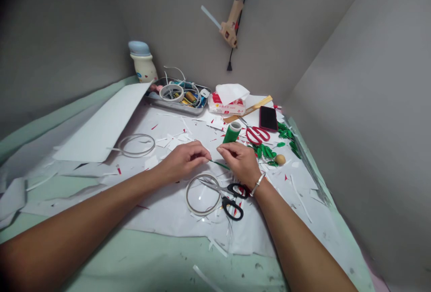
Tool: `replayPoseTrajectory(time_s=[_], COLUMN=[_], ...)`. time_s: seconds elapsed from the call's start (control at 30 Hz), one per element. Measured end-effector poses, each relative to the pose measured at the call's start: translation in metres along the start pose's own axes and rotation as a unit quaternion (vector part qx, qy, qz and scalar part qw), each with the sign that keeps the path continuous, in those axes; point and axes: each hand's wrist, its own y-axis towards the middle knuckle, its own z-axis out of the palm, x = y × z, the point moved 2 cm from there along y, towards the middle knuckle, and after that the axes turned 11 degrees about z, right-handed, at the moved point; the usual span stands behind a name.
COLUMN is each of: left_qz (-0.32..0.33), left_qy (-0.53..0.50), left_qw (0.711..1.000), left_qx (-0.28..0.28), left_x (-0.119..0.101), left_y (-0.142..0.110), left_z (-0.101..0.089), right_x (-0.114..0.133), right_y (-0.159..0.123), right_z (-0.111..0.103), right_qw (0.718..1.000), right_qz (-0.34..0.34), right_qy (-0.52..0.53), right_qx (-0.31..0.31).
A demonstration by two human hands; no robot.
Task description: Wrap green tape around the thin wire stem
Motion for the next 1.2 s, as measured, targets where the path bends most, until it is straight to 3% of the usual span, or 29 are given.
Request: replayPoseTrajectory(time_s=[0.1,0.2,0.33,0.43,0.53,0.63,0.8,1.03,1.2], left_qz=[-0.071,-0.105,-0.073,-0.021,0.015,0.047,0.006,-0.063,-0.053], left_qy=[-0.089,-0.111,0.024,0.121,0.139,0.088,-0.036,-0.004,0.127], left_qw=[0.993,0.986,0.991,0.989,0.99,0.994,0.999,0.994,0.987], left_qx=[-0.034,-0.073,-0.112,-0.079,-0.013,0.031,-0.005,-0.093,-0.079], left_x=[0.001,0.004,0.01,0.013,0.012,0.007,0.005,0.012,0.015], left_y=[0.002,0.002,0.001,-0.002,-0.003,-0.003,0.001,0.001,0.0], left_z=[-0.003,-0.005,-0.008,-0.005,0.0,0.002,-0.001,-0.006,-0.005], right_x=[-0.003,0.005,0.022,0.028,0.024,0.011,-0.008,0.015,0.029], right_y=[-0.002,-0.006,-0.013,-0.013,-0.008,-0.002,0.001,-0.013,-0.017], right_z=[0.006,0.015,0.019,0.013,0.005,0.0,0.005,0.021,0.017], right_qw=[0.998,0.994,0.982,0.981,0.988,0.997,0.999,0.981,0.971], right_qz=[0.008,-0.043,-0.13,-0.153,-0.126,-0.064,0.023,-0.108,-0.177], right_qy=[-0.002,-0.042,-0.096,-0.11,-0.085,-0.03,0.002,-0.112,-0.14], right_qx=[0.054,0.095,0.099,0.052,0.011,-0.018,0.028,0.118,0.083])
